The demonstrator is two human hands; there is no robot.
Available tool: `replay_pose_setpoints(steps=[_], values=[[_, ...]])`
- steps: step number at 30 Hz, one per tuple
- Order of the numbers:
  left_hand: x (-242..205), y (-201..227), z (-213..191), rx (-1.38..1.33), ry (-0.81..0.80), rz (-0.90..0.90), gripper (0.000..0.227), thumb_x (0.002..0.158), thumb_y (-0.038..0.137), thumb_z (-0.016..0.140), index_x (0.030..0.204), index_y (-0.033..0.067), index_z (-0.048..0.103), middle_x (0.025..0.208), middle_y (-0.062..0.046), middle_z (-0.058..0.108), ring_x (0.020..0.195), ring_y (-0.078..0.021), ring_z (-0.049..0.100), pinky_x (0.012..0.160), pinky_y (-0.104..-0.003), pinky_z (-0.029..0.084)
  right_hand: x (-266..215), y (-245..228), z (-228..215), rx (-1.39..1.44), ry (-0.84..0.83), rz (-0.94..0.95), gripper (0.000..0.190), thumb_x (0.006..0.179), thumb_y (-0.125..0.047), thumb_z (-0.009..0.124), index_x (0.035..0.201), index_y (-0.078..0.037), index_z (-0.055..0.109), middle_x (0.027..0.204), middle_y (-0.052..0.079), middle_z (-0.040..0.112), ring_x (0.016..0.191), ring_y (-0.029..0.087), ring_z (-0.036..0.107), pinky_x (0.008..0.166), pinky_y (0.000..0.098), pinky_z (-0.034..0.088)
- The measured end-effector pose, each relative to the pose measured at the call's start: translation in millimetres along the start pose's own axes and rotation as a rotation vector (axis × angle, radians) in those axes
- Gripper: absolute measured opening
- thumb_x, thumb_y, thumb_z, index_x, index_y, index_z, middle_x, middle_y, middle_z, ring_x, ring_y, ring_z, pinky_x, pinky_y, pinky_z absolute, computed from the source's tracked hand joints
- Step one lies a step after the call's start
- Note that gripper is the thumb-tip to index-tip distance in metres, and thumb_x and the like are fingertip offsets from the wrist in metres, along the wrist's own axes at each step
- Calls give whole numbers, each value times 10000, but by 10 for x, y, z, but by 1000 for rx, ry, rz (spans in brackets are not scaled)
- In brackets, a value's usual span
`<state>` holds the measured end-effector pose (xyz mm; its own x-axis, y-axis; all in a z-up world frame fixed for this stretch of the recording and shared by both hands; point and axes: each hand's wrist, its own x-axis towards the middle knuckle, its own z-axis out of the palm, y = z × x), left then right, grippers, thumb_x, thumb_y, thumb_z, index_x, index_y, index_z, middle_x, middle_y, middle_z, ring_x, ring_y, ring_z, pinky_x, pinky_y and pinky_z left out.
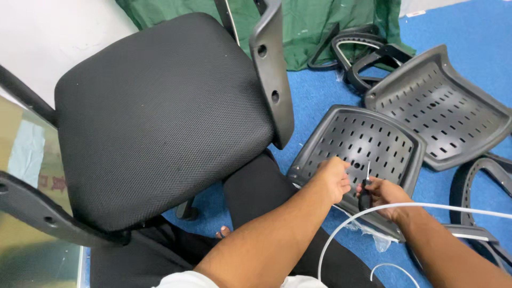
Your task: The person uses a screwdriver to attach the backrest to the seat of an office chair. They tighten multiple screws on both sides of the chair frame, then flip the chair to attach the base and gas lift mechanism.
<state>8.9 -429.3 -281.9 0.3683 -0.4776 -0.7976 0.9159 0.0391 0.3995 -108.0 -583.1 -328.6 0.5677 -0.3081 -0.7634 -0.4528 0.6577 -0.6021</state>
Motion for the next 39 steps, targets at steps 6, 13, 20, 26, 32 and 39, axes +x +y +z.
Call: replay_pose_setpoints(steps=[6,13,20,26,32,39], values=[[215,-18,-58,85,-7,21,624,867,228,669,1416,-19,505,1483,-317,452,1393,-431,459,1151,-551,369,863,315,-607,-112,147,99,418,946,-8,567,1335,-159,532,1037,92,611,855,233,623,726,404,541],[173,35,-95,102,-43,10,784,839,299,701,1481,-50,416,1521,-284,431,1421,-411,444,1170,-508,363,1343,384,-848,202,309,188,289,992,-157,654,1192,10,529,1089,146,600,846,229,663,762,268,609],[82,80,-103,97,-26,31,778,840,284,704,1471,-65,412,1524,-294,434,1409,-412,456,1169,-487,376,1201,274,-511,226,332,64,237,988,-62,598,1193,29,522,1175,171,555,1020,268,637,933,317,565],[-111,200,-132,51,-30,94,705,850,271,703,1416,-82,476,1476,-293,495,1375,-379,510,1167,-457,401,629,-23,38,60,211,19,239,974,-88,614,1170,43,577,1143,174,629,991,248,661,910,302,579],[-593,495,-244,259,-33,223,528,858,223,652,1315,-31,590,1371,-192,607,1313,-293,566,1108,-436,423,124,-611,868,-141,-196,-138,253,955,-200,688,1112,-11,630,1056,96,659,889,181,648,849,336,528],[-1785,926,-452,566,-170,592,410,846,233,721,1157,-34,709,1182,-148,687,1106,-220,616,932,-366,474,-768,-1361,2266,-353,-652,-319,365,858,-380,651,1143,-161,713,1038,39,700,1004,184,622,874,380,504]])
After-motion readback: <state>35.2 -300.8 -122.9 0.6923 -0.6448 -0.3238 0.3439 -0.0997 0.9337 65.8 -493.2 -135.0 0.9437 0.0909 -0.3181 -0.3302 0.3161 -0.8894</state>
